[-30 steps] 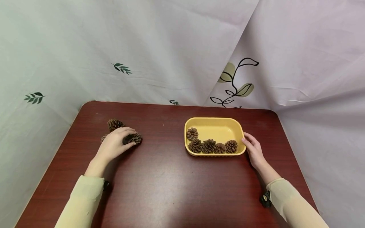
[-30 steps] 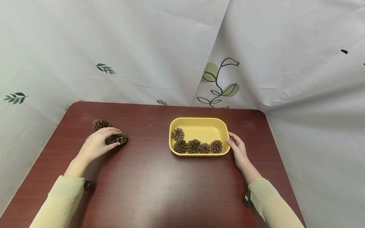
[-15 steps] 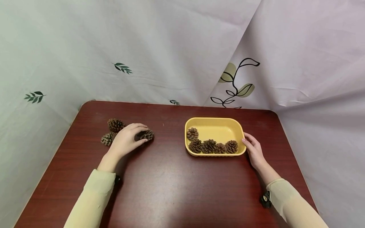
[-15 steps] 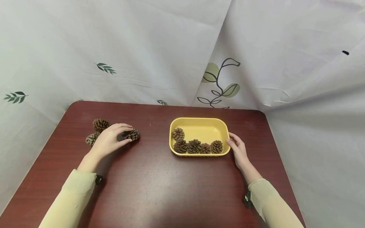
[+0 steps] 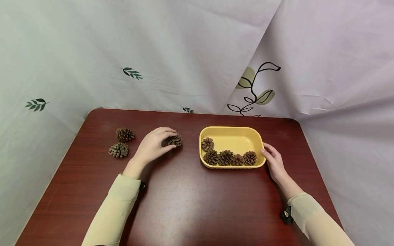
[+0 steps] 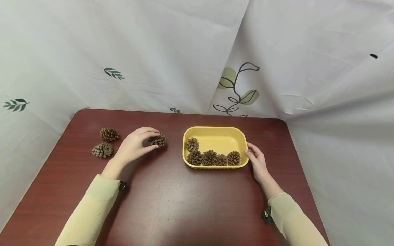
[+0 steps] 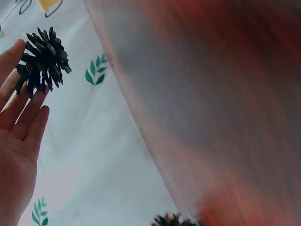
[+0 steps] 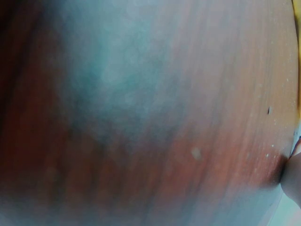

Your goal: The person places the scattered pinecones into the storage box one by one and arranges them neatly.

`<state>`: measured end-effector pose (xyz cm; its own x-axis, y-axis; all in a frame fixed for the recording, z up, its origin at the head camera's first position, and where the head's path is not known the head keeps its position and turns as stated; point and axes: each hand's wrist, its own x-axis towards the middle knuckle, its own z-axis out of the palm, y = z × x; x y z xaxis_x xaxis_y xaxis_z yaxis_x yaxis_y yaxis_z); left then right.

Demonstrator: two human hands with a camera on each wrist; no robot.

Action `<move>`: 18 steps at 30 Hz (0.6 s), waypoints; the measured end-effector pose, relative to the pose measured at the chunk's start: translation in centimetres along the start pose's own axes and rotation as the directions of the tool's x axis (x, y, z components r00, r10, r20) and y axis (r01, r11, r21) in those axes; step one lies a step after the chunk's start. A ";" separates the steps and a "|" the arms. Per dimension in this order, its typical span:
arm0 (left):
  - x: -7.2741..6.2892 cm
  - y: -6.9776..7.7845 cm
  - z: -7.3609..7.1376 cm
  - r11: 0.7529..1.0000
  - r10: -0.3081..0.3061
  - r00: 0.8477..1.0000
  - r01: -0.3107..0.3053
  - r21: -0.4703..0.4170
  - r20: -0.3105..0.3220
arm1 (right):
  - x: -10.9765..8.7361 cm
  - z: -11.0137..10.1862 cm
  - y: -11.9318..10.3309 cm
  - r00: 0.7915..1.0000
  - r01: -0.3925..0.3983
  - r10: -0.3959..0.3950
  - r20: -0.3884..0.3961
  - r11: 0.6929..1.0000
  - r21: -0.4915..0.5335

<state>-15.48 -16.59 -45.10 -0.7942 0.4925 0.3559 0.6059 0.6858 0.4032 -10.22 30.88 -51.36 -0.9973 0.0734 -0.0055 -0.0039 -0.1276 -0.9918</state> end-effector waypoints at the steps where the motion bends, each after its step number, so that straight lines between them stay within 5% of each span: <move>1: 0.3 0.2 0.2 1.000 0.002 1.000 -0.002 -0.002 0.001 | 0.0 0.0 0.0 1.000 0.000 0.000 0.000 1.000 0.001; 18: 5.5 3.5 2.3 0.992 0.119 0.993 -0.119 -0.052 -0.014 | 0.1 -0.1 -0.1 1.000 -0.015 0.015 0.014 1.000 -0.003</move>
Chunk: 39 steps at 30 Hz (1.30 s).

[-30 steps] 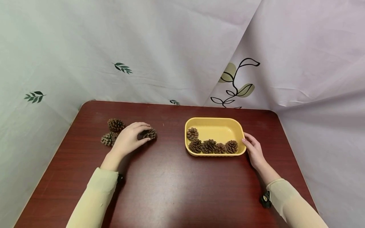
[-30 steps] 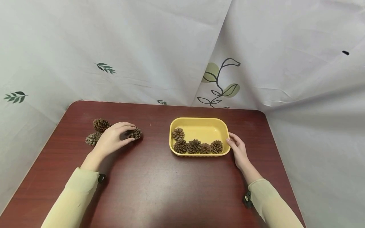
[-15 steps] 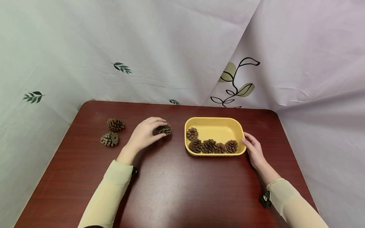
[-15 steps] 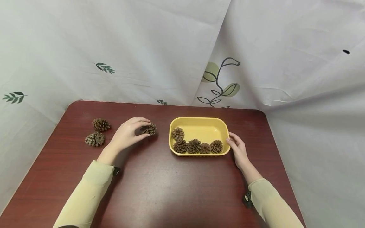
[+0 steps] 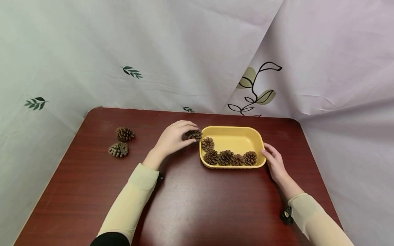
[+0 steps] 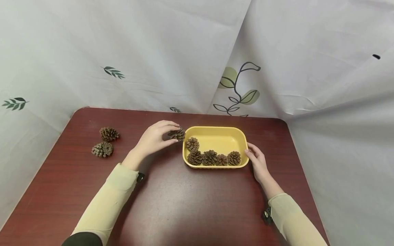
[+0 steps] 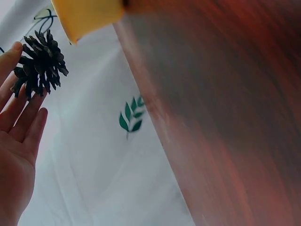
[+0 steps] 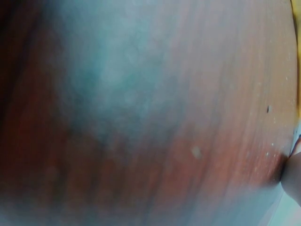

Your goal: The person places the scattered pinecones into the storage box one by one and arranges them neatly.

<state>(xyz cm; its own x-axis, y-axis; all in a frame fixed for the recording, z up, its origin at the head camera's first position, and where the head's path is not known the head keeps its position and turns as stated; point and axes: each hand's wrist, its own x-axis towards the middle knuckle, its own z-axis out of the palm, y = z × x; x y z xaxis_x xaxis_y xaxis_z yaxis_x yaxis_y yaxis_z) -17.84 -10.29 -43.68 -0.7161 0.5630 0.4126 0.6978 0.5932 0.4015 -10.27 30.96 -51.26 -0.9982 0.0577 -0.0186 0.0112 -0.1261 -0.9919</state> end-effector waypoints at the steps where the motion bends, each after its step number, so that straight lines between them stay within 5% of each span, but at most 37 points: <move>1: 0.3 0.2 0.1 1.000 0.004 1.000 -0.004 -0.003 0.003 | 0.0 0.0 0.0 1.000 -0.001 0.001 0.002 1.000 0.001; 13: 2.7 1.8 2.0 1.000 0.010 0.996 -0.007 -0.027 0.088 | -0.2 0.0 -0.6 0.999 -0.038 0.037 0.010 0.997 0.061; 24: 3.9 2.2 3.5 0.995 -0.015 0.995 0.025 -0.101 0.096 | -0.3 0.2 -0.5 0.997 0.037 -0.045 0.056 0.989 0.146; 39: 6.3 3.4 6.9 0.983 -0.065 0.986 0.089 -0.158 0.153 | -0.2 -0.1 0.1 0.996 0.030 -0.046 0.074 0.979 0.203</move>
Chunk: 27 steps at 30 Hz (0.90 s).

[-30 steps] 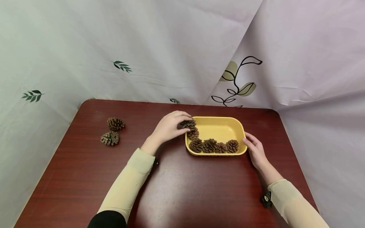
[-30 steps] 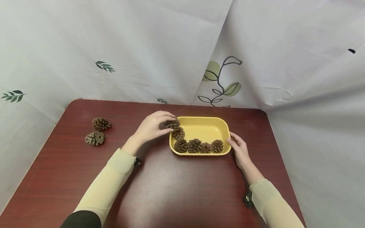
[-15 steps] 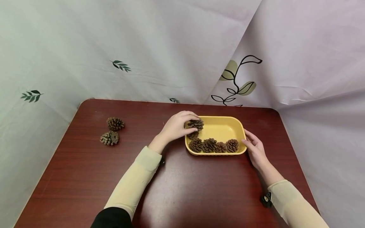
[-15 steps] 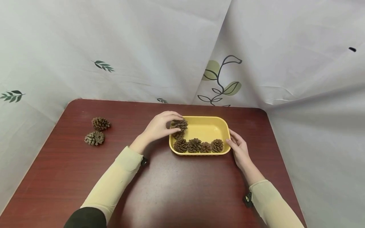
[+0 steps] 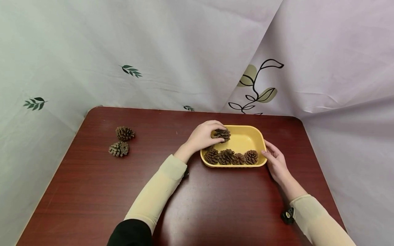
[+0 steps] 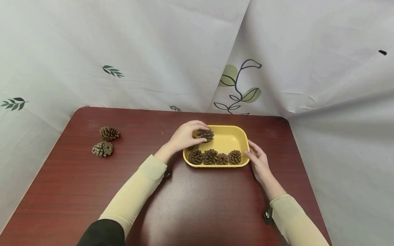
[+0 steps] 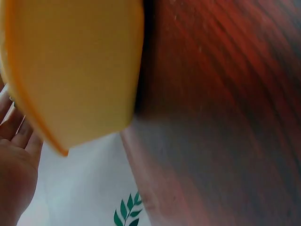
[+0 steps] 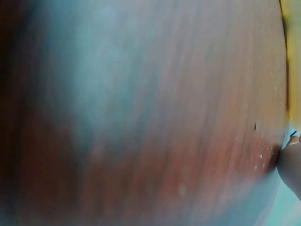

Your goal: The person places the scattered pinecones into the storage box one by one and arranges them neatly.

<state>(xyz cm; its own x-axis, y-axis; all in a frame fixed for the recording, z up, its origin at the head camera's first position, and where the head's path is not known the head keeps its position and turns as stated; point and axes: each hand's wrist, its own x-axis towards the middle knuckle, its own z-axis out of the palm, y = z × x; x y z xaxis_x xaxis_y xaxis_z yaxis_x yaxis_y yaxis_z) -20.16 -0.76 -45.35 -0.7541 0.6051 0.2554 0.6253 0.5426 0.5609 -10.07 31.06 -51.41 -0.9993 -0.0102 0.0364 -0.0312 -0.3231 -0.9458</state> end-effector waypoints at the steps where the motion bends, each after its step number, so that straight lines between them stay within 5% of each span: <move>1: 0.2 0.1 0.3 1.000 0.000 1.000 0.000 0.000 0.011 | 0.0 0.0 0.0 1.000 -0.005 0.005 0.001 1.000 0.010; 11: 0.9 0.0 1.8 1.000 0.000 0.997 0.000 0.001 0.080 | -0.1 -0.4 0.2 1.000 -0.019 0.018 0.015 1.000 0.025; 27: 1.3 -0.8 1.9 0.992 0.047 0.973 -0.073 0.106 0.228 | -0.1 -0.5 0.1 0.999 -0.039 0.039 0.034 0.999 0.012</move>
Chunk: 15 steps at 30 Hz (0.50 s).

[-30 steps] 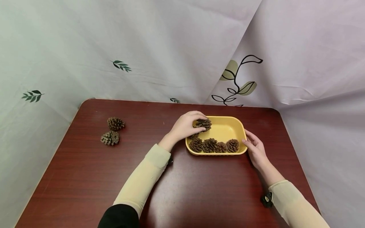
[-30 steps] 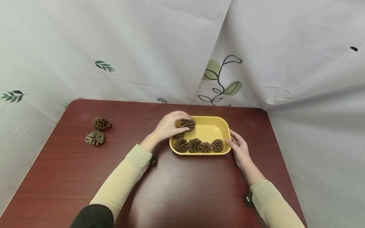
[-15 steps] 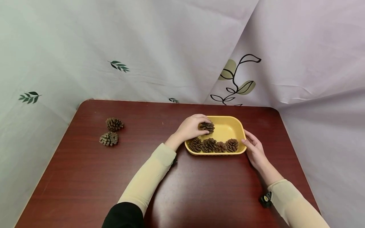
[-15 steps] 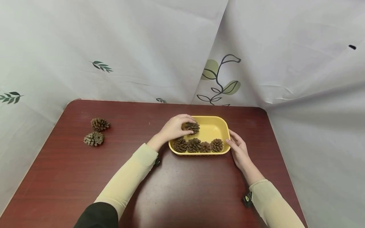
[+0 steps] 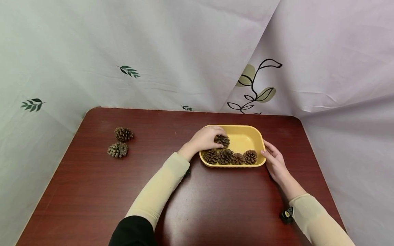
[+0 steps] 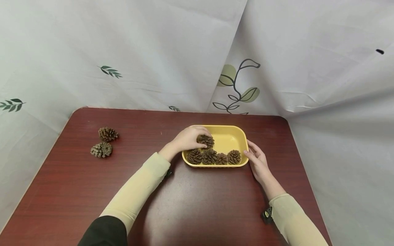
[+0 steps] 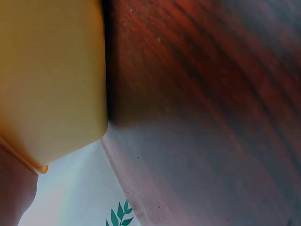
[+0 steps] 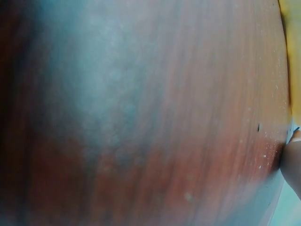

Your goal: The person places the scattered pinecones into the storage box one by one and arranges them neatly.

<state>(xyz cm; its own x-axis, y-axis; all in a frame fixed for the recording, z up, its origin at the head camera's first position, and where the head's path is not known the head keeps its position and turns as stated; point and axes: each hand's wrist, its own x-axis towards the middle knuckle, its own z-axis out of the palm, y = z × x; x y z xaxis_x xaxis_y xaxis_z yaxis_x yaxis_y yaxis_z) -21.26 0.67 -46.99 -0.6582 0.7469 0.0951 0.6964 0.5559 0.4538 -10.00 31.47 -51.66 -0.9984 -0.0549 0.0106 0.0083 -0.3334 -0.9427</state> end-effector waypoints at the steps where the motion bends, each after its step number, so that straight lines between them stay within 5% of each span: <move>1: 0.0 0.0 0.0 1.000 0.002 1.000 -0.002 0.007 0.008 | 0.0 0.0 0.0 1.000 0.001 -0.001 0.000 1.000 -0.001; 15: 0.1 -0.1 -0.2 0.999 0.021 0.995 -0.026 0.047 0.094 | -0.1 -0.2 0.3 1.000 0.017 -0.017 0.015 1.000 0.007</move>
<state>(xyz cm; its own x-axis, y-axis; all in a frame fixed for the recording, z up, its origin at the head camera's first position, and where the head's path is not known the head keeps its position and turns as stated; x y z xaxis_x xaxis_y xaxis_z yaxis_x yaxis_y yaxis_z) -21.47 0.64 -46.87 -0.6135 0.7894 0.0208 0.7257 0.5532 0.4091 -9.91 31.56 -51.96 -0.9975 -0.0632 0.0314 -0.0080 -0.3405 -0.9402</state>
